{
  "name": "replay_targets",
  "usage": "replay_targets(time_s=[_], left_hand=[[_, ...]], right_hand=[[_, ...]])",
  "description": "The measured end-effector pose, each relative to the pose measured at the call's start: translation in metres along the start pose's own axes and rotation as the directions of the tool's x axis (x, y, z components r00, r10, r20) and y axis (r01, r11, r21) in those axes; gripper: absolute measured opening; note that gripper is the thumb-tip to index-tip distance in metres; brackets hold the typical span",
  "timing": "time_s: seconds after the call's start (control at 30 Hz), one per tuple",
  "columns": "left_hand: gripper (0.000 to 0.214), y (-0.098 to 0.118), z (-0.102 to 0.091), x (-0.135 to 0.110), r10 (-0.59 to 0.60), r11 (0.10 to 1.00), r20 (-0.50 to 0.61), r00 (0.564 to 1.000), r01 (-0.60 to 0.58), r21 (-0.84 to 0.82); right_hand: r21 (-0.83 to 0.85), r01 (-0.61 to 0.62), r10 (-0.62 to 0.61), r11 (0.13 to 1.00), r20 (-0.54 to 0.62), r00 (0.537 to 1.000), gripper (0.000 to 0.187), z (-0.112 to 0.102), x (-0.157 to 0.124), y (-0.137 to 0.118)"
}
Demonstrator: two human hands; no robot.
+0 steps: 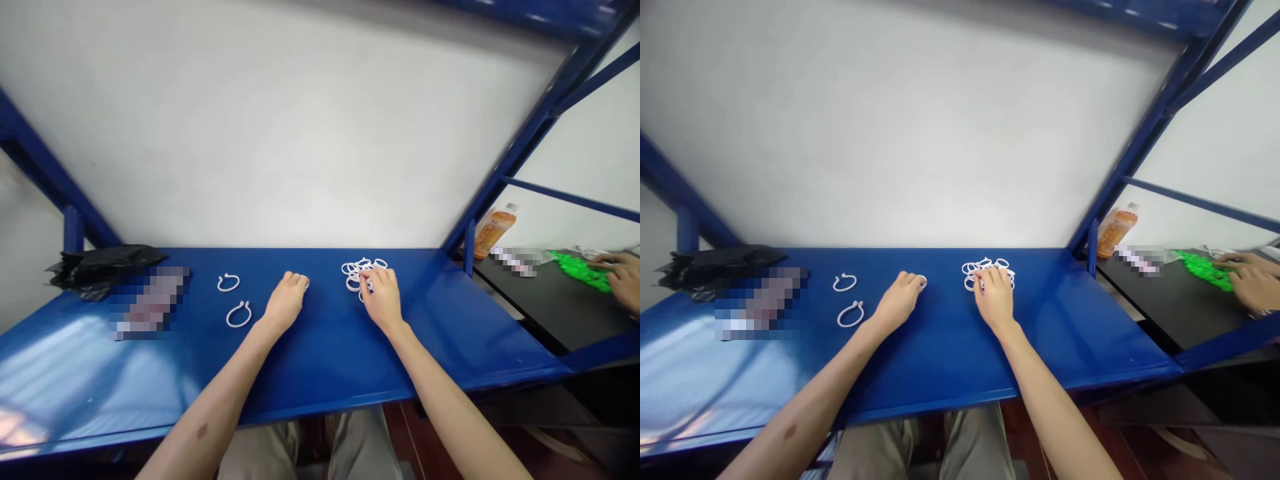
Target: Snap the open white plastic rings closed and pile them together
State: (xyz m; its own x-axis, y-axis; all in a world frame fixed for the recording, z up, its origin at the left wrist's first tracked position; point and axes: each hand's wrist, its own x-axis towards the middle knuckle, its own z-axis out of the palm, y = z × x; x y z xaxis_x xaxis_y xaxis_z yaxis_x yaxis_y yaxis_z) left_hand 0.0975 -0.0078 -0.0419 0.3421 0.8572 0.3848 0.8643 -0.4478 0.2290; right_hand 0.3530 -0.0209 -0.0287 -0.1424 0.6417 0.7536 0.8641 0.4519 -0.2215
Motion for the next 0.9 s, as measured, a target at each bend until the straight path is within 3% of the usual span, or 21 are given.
replay_targets(time_s=[0.1, 0.17, 0.27, 0.37, 0.53, 0.6, 0.7, 0.8, 0.9], left_hand=[[0.023, 0.018, 0.001, -0.004, 0.193, 0.964, -0.055, 0.980, -0.200, -0.177], [0.023, 0.026, 0.002, -0.006, 0.274, 0.929, -0.081, 0.958, -0.286, -0.236], [0.025, 0.033, 0.000, -0.008, 0.337, 0.902, -0.103, 0.936, -0.352, -0.251], [0.028, 0.035, -0.002, -0.007, 0.383, 0.888, -0.116, 0.916, -0.400, -0.226], [0.027, 0.040, -0.006, -0.010, 0.417, 0.866, -0.169, 0.893, -0.446, -0.224], [0.019, 0.042, -0.005, -0.012, 0.355, 0.869, -0.224, 0.907, -0.409, -0.278], [0.006, 0.046, -0.003, -0.012, 0.062, 0.896, -0.301, 0.952, -0.186, -0.404], [0.015, 0.050, -0.001, -0.010, -0.127, 0.863, -0.171, 0.977, 0.023, -0.505], [0.024, 0.053, -0.002, -0.009, -0.110, 0.824, -0.022, 0.994, 0.078, -0.561]], right_hand=[[0.109, 0.052, -0.063, 0.993, 0.103, 0.993, 0.023, 0.005, -0.007, -0.020], [0.185, 0.009, -0.038, 0.983, 0.155, 0.987, 0.025, 0.010, -0.010, -0.025], [0.302, -0.156, 0.090, 0.940, 0.221, 0.971, 0.026, 0.016, -0.012, -0.024], [0.419, -0.331, 0.212, 0.845, 0.305, 0.928, 0.023, 0.018, -0.011, -0.023], [0.560, -0.409, 0.235, 0.721, 0.357, 0.904, 0.018, 0.018, -0.011, -0.031], [0.580, -0.407, 0.242, 0.706, 0.342, 0.908, 0.020, 0.018, -0.012, -0.033], [0.565, -0.418, 0.270, 0.712, 0.328, 0.905, 0.021, 0.017, -0.013, -0.033], [0.549, -0.429, 0.293, 0.717, 0.322, 0.900, 0.019, 0.015, -0.013, -0.033], [0.513, -0.422, 0.288, 0.748, 0.321, 0.902, 0.015, 0.015, -0.012, -0.035]])
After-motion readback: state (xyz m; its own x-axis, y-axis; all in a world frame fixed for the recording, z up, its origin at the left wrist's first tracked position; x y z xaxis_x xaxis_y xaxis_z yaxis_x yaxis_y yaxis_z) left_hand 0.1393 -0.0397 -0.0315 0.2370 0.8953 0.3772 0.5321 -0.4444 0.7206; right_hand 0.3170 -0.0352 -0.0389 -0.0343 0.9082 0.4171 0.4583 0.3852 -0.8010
